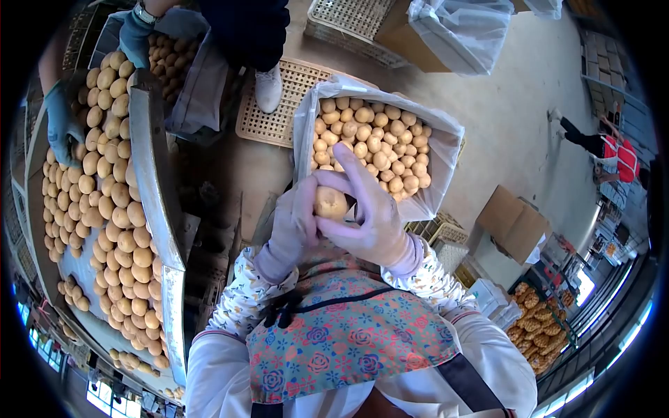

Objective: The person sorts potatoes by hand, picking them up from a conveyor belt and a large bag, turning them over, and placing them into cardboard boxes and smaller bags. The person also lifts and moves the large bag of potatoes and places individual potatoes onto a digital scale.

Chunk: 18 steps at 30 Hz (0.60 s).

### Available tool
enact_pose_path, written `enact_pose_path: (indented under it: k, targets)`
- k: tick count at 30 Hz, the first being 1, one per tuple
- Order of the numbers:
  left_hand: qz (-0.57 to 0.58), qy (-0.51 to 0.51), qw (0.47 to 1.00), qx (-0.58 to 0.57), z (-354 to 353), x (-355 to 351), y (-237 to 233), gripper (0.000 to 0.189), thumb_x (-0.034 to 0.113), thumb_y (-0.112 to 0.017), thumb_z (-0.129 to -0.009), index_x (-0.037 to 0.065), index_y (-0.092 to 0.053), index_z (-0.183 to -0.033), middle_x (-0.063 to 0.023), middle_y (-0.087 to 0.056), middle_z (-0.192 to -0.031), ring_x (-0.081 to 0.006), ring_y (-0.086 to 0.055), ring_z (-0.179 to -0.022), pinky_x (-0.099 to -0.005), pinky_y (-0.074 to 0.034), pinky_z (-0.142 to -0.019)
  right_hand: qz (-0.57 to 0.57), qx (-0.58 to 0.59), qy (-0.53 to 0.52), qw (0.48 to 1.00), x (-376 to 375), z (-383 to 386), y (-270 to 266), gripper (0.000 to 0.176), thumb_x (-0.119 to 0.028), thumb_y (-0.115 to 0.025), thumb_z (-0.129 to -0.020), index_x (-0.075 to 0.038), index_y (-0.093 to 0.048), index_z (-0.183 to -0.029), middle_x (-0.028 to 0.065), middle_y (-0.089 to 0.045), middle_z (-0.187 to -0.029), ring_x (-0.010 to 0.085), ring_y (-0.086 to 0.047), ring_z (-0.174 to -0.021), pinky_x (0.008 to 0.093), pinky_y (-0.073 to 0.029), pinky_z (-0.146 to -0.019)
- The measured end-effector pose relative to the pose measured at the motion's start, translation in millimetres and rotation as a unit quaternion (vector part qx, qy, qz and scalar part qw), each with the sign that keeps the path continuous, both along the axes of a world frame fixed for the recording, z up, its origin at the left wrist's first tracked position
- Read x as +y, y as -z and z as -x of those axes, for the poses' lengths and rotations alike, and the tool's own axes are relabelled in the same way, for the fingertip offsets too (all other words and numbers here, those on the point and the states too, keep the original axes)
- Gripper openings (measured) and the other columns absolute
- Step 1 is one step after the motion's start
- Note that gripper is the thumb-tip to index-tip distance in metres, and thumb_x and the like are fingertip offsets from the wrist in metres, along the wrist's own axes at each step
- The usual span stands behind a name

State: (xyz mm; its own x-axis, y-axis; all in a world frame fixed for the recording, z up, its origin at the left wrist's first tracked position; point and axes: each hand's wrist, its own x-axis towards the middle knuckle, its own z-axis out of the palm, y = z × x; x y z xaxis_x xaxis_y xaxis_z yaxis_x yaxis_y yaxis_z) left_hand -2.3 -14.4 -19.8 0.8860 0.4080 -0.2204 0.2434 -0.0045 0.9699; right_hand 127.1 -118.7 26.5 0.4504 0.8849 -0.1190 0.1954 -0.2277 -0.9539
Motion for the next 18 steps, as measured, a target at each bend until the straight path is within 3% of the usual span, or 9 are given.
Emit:
enact_pose_path:
  k: [3,4,6,8,13,15,16,18]
  targets:
    - [0.156,-0.015,0.983,0.095,5.5,4.2,-9.3,0.041,0.037,-0.048,-0.092,0.003,-0.056,-0.113,-0.0076,-0.062,-0.09,-0.0148,-0.061,-0.077,-0.025,-0.048,-0.064,-0.012,-0.084,-0.011,0.996,9.0,-2.3,-10.3,0.09,-0.002,-0.074,-0.074,0.004,-0.028,-0.151,0.0188,-0.065,-0.121,0.0341,-0.059,-0.116,0.0383,-0.044,-0.102]
    - [0.167,-0.012,0.981,0.094,5.6,6.0,-12.3,0.05,0.036,-0.067,-0.079,0.001,-0.054,-0.113,-0.012,-0.061,-0.093,-0.0232,-0.063,-0.082,-0.0309,-0.051,-0.067,-0.016,-0.081,-0.009,0.997,9.6,-1.4,-8.8,0.09,-0.002,-0.074,-0.073,0.004,-0.028,-0.151,0.0189,-0.065,-0.122,0.0341,-0.059,-0.115,0.0381,-0.044,-0.102]
    - [0.224,-0.044,0.97,0.081,0.5,5.9,-14.0,0.066,0.032,-0.086,-0.066,0.0,-0.052,-0.113,-0.0163,-0.06,-0.097,-0.0317,-0.065,-0.086,-0.0366,-0.053,-0.072,-0.023,-0.077,-0.005,0.997,9.0,0.4,-4.0,0.091,-0.002,-0.074,-0.073,0.004,-0.027,-0.151,0.0189,-0.065,-0.122,0.0341,-0.06,-0.114,0.0378,-0.044,-0.101]
    - [0.315,-0.112,0.941,0.062,-9.6,-0.9,-14.5,0.062,0.029,-0.084,-0.069,0.0,-0.053,-0.114,-0.0159,-0.059,-0.097,-0.0318,-0.064,-0.085,-0.0361,-0.053,-0.073,-0.016,-0.082,-0.018,0.996,9.2,1.3,-3.7,0.091,-0.001,-0.073,-0.072,0.005,-0.027,-0.151,0.0189,-0.065,-0.121,0.0338,-0.061,-0.113,0.0373,-0.045,-0.101]
    - [0.102,0.058,0.991,0.07,6.2,6.8,-4.3,0.056,0.022,-0.082,-0.074,0.001,-0.053,-0.117,-0.0159,-0.062,-0.104,-0.0297,-0.065,-0.092,-0.035,-0.053,-0.081,-0.015,-0.079,-0.021,0.997,7.4,5.5,-4.4,0.093,-0.001,-0.07,-0.072,0.006,-0.022,-0.152,0.0191,-0.062,-0.127,0.0347,-0.06,-0.114,0.0361,-0.045,-0.101]
    - [0.115,0.06,0.99,0.048,7.3,9.5,-10.5,0.055,0.022,-0.082,-0.075,0.001,-0.053,-0.117,-0.0156,-0.062,-0.107,-0.0289,-0.065,-0.095,-0.0349,-0.053,-0.083,-0.012,-0.066,0.007,0.998,8.3,9.0,-10.7,0.095,-0.001,-0.07,-0.071,0.006,-0.02,-0.152,0.0195,-0.06,-0.13,0.0354,-0.06,-0.115,0.0358,-0.046,-0.1]
    - [0.173,0.011,0.984,0.026,5.4,6.1,-13.3,0.055,0.022,-0.082,-0.075,0.002,-0.054,-0.117,-0.0154,-0.063,-0.109,-0.0285,-0.065,-0.096,-0.0351,-0.053,-0.083,-0.018,-0.052,0.002,0.998,7.3,10.9,-12.4,0.096,-0.001,-0.07,-0.071,0.007,-0.018,-0.152,0.0195,-0.057,-0.133,0.0364,-0.059,-0.116,0.0356,-0.046,-0.1]
    - [0.246,-0.038,0.968,0.032,3.1,5.6,-20.1,0.047,0.028,-0.072,-0.083,0.001,-0.053,-0.117,-0.0159,-0.062,-0.11,-0.0277,-0.064,-0.1,-0.0341,-0.051,-0.087,-0.008,-0.093,0.004,0.996,9.2,11.8,-16.1,0.098,0.002,-0.069,-0.071,0.006,-0.014,-0.153,0.0205,-0.06,-0.128,0.0328,-0.062,-0.115,0.0357,-0.046,-0.101]
